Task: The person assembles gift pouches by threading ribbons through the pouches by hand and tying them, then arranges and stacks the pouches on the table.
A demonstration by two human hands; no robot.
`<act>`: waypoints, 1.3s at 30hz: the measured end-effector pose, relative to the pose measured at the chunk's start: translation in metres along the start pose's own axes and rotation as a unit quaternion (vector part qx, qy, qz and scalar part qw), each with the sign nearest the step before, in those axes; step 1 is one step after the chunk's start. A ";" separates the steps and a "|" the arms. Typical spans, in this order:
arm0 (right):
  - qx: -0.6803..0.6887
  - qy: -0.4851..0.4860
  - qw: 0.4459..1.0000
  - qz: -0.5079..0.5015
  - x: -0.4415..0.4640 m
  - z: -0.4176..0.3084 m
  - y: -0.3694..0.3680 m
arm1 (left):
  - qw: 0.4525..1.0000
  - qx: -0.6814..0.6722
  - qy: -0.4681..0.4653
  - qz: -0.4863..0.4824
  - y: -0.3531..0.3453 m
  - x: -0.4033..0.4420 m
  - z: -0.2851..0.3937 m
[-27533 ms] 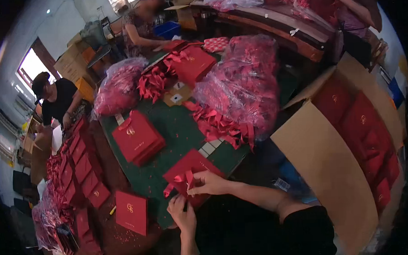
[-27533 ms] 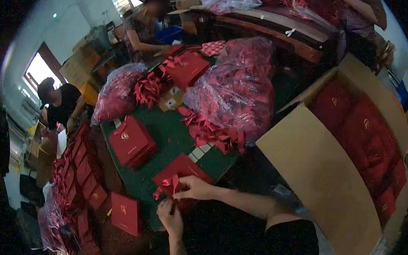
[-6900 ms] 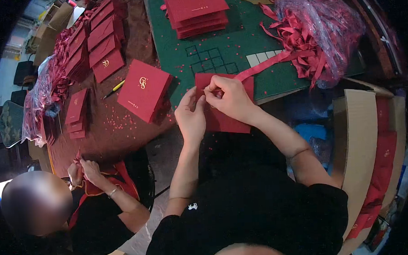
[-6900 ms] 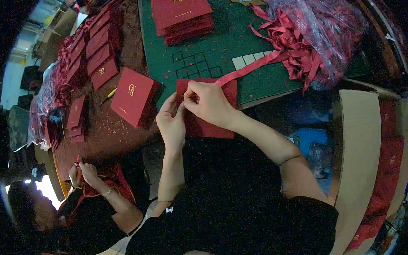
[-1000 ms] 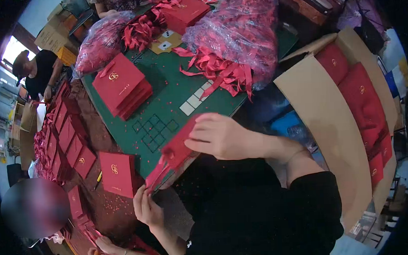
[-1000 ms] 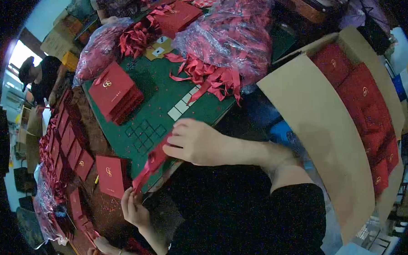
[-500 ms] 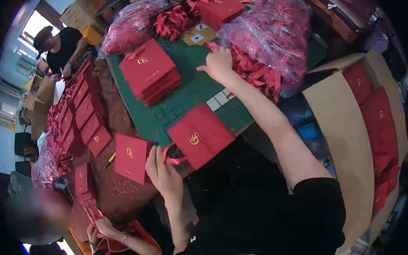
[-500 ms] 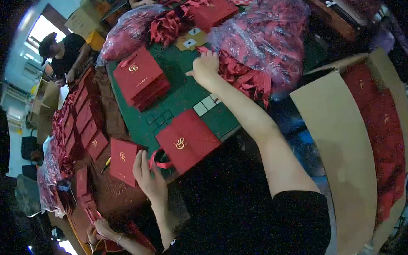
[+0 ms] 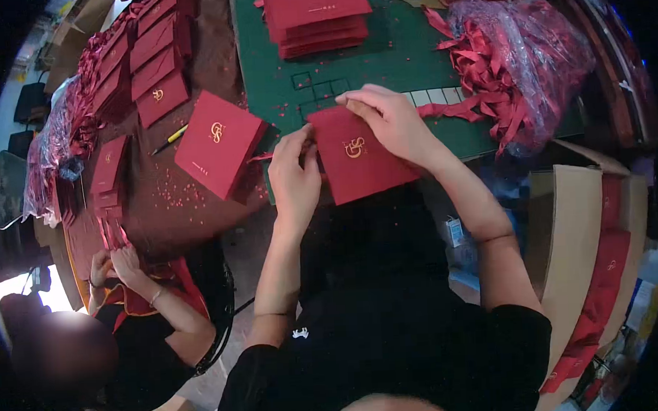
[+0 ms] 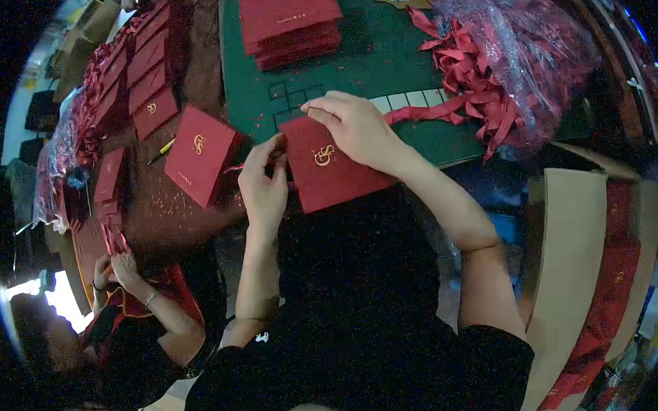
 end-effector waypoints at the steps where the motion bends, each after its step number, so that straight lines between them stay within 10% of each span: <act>1: 0.010 -0.012 0.999 -0.028 -0.003 -0.002 -0.009 | 1.000 0.000 0.001 -0.001 0.000 0.000 0.000; 6: 0.241 -0.117 0.962 -0.043 -0.009 0.019 -0.032 | 0.993 -0.080 0.084 0.029 0.004 -0.001 -0.005; 21: 0.125 -0.013 0.978 -0.165 -0.009 -0.003 -0.041 | 0.992 -0.084 0.090 0.033 0.007 -0.005 -0.011; 29: 0.112 0.084 0.965 -0.220 0.002 -0.016 -0.050 | 0.995 -0.023 -0.098 0.003 0.006 -0.005 -0.005; 31: 0.133 -0.056 0.945 -0.293 -0.002 -0.012 -0.054 | 0.999 -0.046 0.002 -0.009 0.002 -0.011 -0.021; 39: 0.093 -0.026 0.947 -0.307 0.012 -0.001 -0.068 | 1.000 -0.003 -0.014 0.011 0.007 -0.014 -0.009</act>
Point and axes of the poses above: each hand's wrist, its own x-axis towards the middle knuckle, its own y-axis out of the back of the hand, z = x × y, the point moved 8 cm from there along x, towards the middle knuckle, and after that the axes turned 1 degree about -x, right-handed, at the moved point
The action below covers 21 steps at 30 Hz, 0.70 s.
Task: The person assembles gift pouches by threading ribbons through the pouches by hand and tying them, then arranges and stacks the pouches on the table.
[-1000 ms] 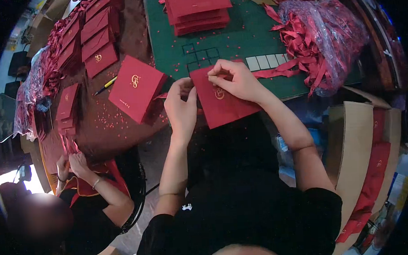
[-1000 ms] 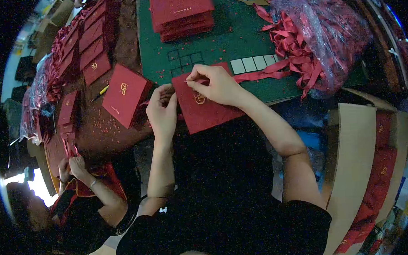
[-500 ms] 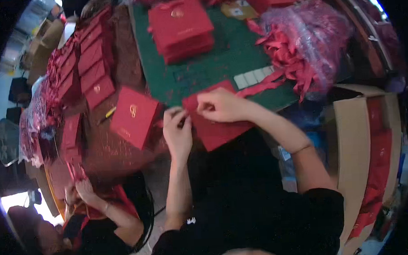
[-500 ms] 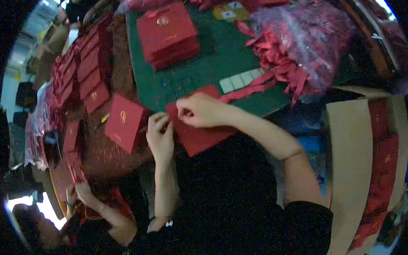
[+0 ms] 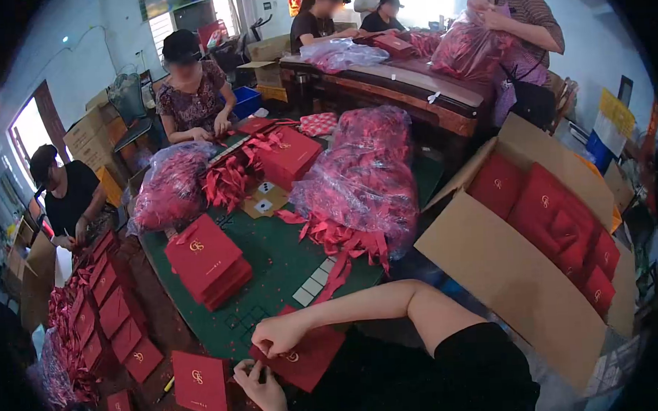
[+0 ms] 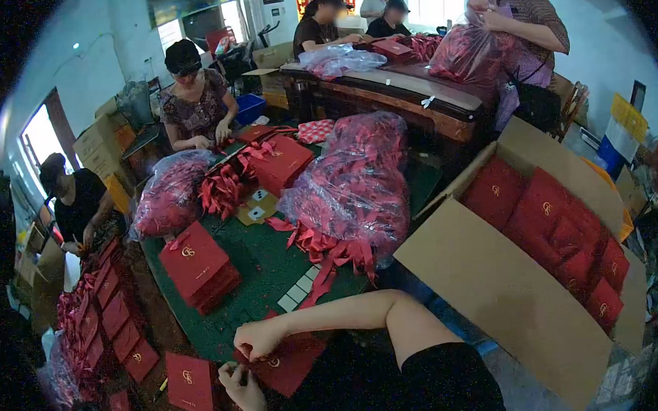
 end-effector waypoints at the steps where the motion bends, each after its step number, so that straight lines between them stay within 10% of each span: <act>1: -0.002 0.000 1.000 -0.001 0.000 -0.002 0.001 | 1.000 -0.001 -0.001 0.002 0.001 -0.001 0.001; 21: 0.042 0.047 0.979 0.195 -0.035 0.005 -0.009 | 0.997 -0.015 -0.069 -0.025 -0.003 0.001 0.003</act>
Point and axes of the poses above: each hand's wrist, its own x-axis towards the middle knuckle, its own y-axis out of the back of the hand, z = x × y, the point moved 8 cm from there along x, towards the middle knuckle, and after that the axes turned 1 degree about -x, right-handed, at the moved point
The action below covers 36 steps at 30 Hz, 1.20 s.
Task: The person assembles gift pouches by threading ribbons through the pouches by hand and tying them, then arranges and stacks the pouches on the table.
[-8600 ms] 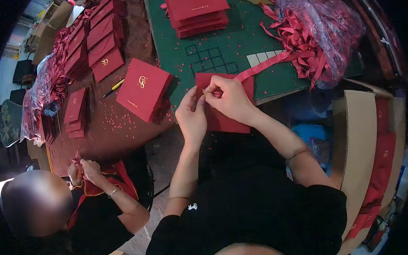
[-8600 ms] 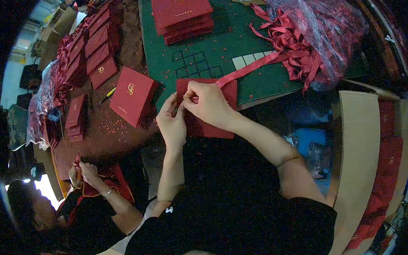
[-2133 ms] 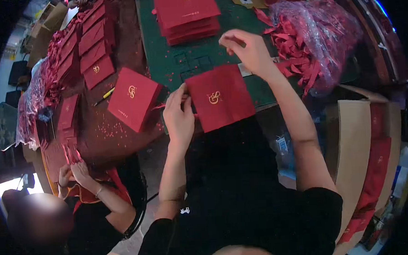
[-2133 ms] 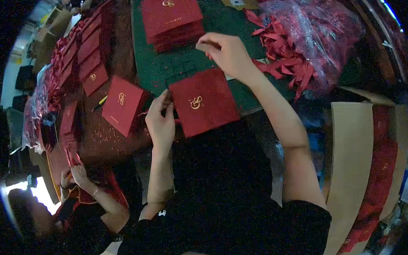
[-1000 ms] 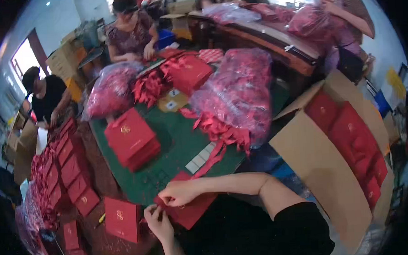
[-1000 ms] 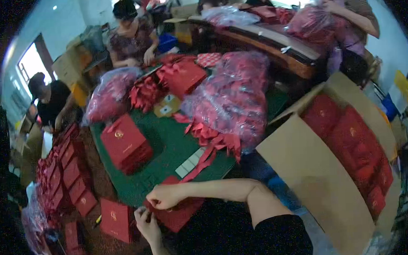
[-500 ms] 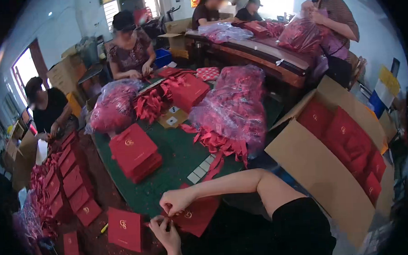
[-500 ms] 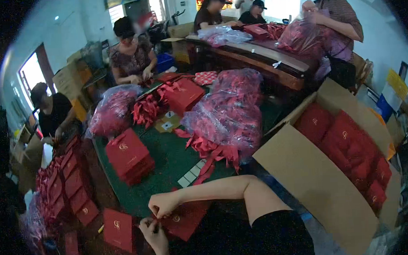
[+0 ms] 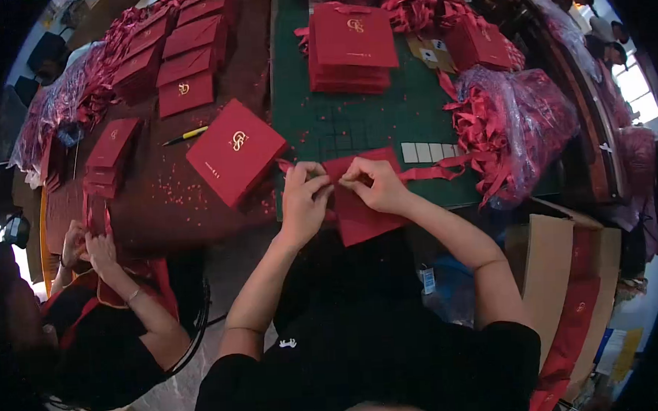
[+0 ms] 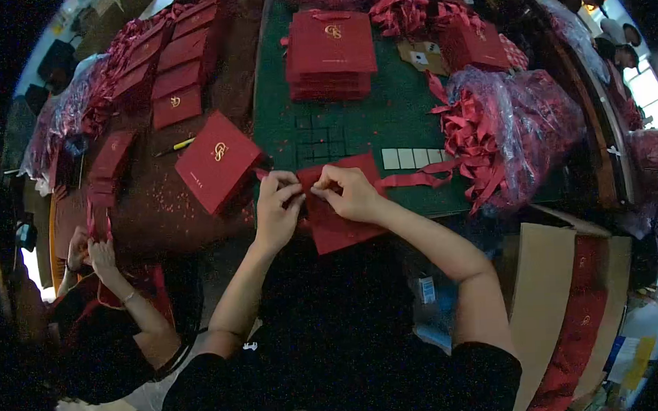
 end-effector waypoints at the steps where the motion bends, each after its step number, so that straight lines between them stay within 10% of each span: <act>1: -0.015 0.040 0.999 0.018 -0.002 -0.005 0.000 | 1.000 0.004 0.006 -0.003 0.000 0.000 -0.001; 23: 0.160 -0.188 0.950 -0.191 0.007 0.010 -0.012 | 0.998 0.017 -0.063 -0.013 -0.008 -0.004 0.011; 28: 0.127 -0.064 0.959 -0.247 0.016 -0.003 -0.009 | 0.957 0.246 -0.155 -0.023 -0.005 -0.005 0.038; 36: 0.132 -0.232 0.902 -0.339 0.016 0.011 -0.010 | 0.912 0.382 -0.152 0.010 0.060 -0.018 0.023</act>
Point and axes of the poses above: each hand's wrist, its own x-axis towards the middle knuckle, its own y-axis out of the back of the hand, z = x × y, the point moved 8 cm from there along x, towards the middle knuckle, and after that the axes turned 1 degree about -x, right-handed, at the moved point
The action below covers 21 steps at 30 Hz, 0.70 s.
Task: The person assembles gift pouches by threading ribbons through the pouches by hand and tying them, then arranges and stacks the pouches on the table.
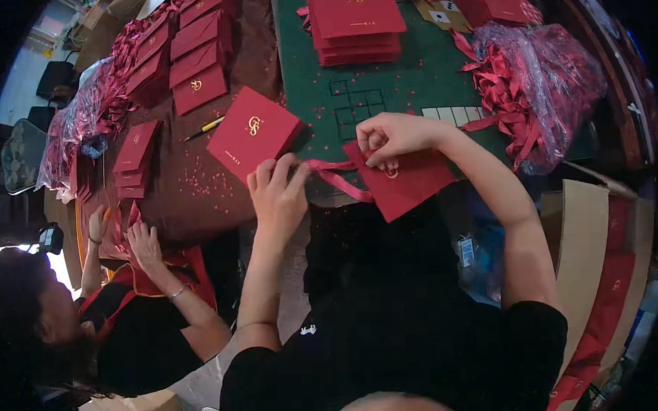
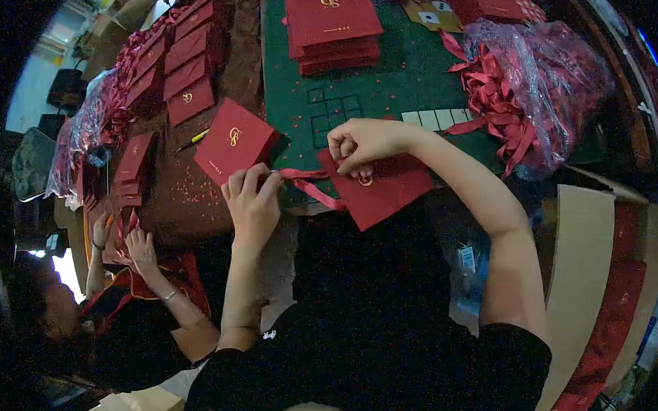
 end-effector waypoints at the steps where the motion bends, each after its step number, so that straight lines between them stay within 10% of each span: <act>1: -0.014 0.002 1.000 0.007 0.001 0.000 -0.001 | 1.000 0.015 0.016 -0.008 0.005 -0.006 -0.009; 9: -0.040 -0.026 0.996 0.081 -0.002 -0.001 -0.002 | 0.980 -0.124 0.136 0.073 0.020 -0.011 0.021; 11: -0.077 -0.006 0.991 0.109 -0.006 -0.006 -0.003 | 0.951 -0.299 0.054 -0.066 -0.010 -0.009 0.068; 15: -0.262 0.139 0.921 0.252 -0.042 -0.038 0.001 | 0.979 -0.108 0.041 -0.166 -0.049 -0.010 0.093; 21: -0.364 0.045 0.853 0.371 -0.125 -0.026 0.005 | 0.981 -0.093 0.020 -0.171 -0.054 0.009 0.084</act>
Point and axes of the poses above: each hand's wrist, its own x-axis towards the middle knuckle, its own y-axis out of the back of the hand, z = x × y, the point moved 8 cm from there along x, towards the middle knuckle, and after that the axes turned 1 degree about -x, right-handed, at the moved point
